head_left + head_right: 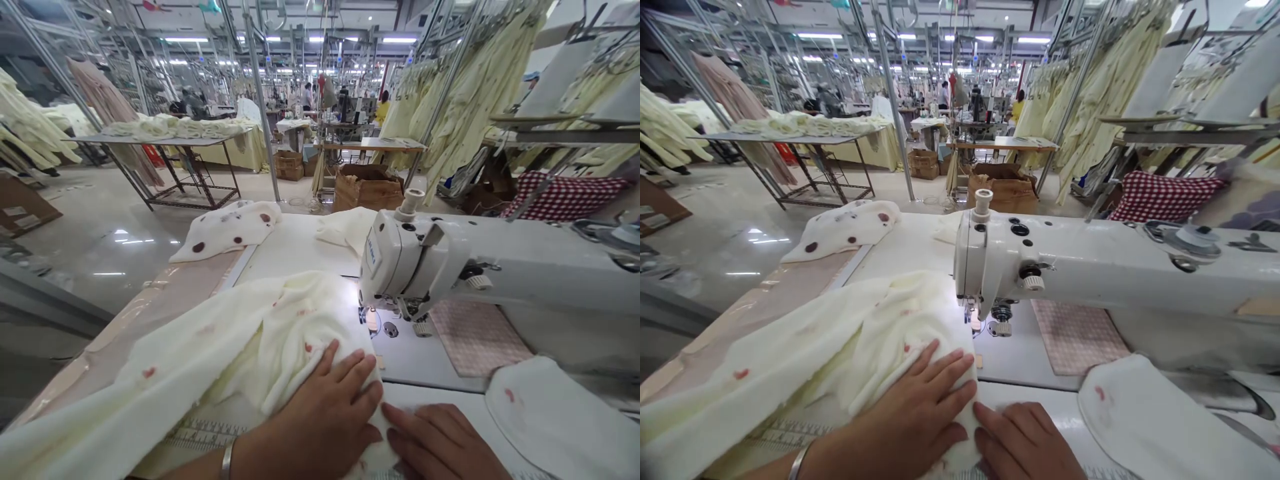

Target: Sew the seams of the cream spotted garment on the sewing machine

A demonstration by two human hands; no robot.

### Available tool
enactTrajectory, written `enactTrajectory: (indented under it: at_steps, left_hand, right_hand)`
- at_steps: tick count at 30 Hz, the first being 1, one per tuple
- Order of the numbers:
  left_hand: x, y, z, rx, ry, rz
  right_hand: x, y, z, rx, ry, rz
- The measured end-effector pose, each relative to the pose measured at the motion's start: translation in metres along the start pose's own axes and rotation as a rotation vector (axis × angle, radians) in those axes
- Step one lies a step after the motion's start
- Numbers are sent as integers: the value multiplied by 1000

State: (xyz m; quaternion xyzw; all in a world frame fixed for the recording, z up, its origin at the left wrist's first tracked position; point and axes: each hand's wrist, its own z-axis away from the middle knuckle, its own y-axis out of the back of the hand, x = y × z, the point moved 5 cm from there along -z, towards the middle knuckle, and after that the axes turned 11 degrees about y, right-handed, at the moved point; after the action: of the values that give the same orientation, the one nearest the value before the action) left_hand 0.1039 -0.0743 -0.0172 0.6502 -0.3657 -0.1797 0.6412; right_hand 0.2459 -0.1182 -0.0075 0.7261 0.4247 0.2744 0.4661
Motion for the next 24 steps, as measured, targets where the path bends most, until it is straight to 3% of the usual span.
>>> enactTrajectory:
  at_steps: [7,13,21,24]
  left_hand:
    - [-46,14,-36,16,-77,47]
    - [-77,22,-68,82,-159,9]
    - [-108,28,-98,116,-59,-46]
    - [-106,29,-95,129,3,-60]
  right_hand:
    - [34,-9,-30,61,-59,39]
    - [64,-21,-45,35,-111,141]
    - [77,-37,-39,41,-127,115]
    - [73,-32,-40,38,-135,98]
